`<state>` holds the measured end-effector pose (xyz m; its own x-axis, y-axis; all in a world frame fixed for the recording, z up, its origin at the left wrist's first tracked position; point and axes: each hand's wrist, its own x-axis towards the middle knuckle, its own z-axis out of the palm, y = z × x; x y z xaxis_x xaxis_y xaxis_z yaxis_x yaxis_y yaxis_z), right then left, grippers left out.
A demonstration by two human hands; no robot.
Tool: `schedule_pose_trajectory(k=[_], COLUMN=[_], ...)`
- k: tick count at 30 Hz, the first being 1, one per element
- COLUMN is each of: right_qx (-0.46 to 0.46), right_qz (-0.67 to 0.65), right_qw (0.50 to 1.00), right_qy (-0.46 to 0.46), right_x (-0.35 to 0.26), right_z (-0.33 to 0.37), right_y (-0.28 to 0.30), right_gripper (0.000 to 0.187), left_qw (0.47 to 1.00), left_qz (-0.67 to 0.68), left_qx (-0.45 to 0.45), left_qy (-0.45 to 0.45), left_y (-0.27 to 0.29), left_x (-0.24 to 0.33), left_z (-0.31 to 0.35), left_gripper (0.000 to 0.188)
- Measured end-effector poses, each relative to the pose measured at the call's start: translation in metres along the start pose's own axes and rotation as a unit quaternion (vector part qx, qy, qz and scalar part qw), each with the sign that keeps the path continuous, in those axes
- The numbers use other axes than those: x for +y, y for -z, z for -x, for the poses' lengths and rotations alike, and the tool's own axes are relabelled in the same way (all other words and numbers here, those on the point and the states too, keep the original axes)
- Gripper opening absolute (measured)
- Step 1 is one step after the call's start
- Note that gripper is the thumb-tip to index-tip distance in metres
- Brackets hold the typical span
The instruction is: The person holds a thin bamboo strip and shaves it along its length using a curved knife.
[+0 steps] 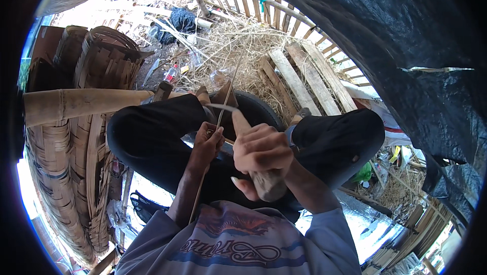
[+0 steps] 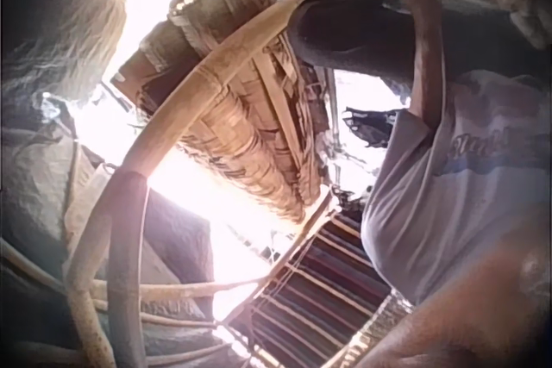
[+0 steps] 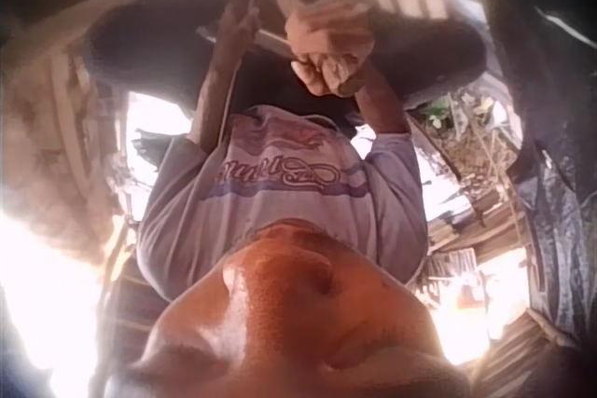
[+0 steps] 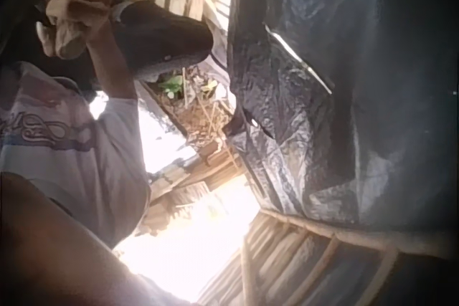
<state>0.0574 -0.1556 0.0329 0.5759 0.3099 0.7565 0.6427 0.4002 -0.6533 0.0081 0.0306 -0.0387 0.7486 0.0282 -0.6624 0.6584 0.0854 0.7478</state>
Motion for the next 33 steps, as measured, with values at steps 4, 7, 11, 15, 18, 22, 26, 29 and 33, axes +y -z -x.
schedule_pose_trajectory(k=[4,7,11,15,18,22,26,29,33], right_qx=[0.071,0.005,0.086,0.018,0.085,0.021,0.160,0.056,0.293], right_qz=[-0.085,0.001,-0.023,0.047,-0.102,0.080,-0.052,0.206,0.205], right_qw=[0.994,1.000,0.995,0.999,0.991,0.995,0.984,0.974,0.890], right_qy=[-0.001,-0.016,-0.034,-0.018,-0.020,-0.047,-0.066,-0.076,-0.282], right_x=[0.000,0.004,0.003,0.013,0.004,0.019,0.012,0.042,0.073], right_z=[-0.001,0.001,0.003,0.005,0.005,0.006,0.007,0.014,0.036], right_y=[0.004,0.006,0.010,0.011,0.015,0.010,0.014,0.018,0.027], right_gripper=[0.012,0.015,0.015,0.012,0.014,0.022,0.022,0.018,0.014], left_qw=[0.999,0.998,0.995,0.990,0.990,0.991,0.990,0.990,0.997], left_qz=[-0.027,-0.049,-0.054,-0.091,-0.099,-0.090,-0.099,-0.094,-0.013], left_qx=[0.000,0.010,0.000,0.010,0.015,0.002,0.016,-0.016,-0.007], left_qy=[-0.046,-0.044,-0.083,-0.107,-0.100,-0.097,-0.099,-0.109,-0.081], left_y=[-0.002,-0.001,-0.002,0.000,-0.004,0.000,0.001,-0.001,-0.004], left_x=[-0.003,-0.015,-0.025,-0.030,-0.024,-0.029,-0.029,-0.025,-0.004], left_z=[-0.006,-0.008,-0.010,-0.012,-0.013,-0.013,-0.012,-0.013,-0.001], left_gripper=[0.015,0.014,0.014,0.014,0.014,0.013,0.013,0.013,0.015])
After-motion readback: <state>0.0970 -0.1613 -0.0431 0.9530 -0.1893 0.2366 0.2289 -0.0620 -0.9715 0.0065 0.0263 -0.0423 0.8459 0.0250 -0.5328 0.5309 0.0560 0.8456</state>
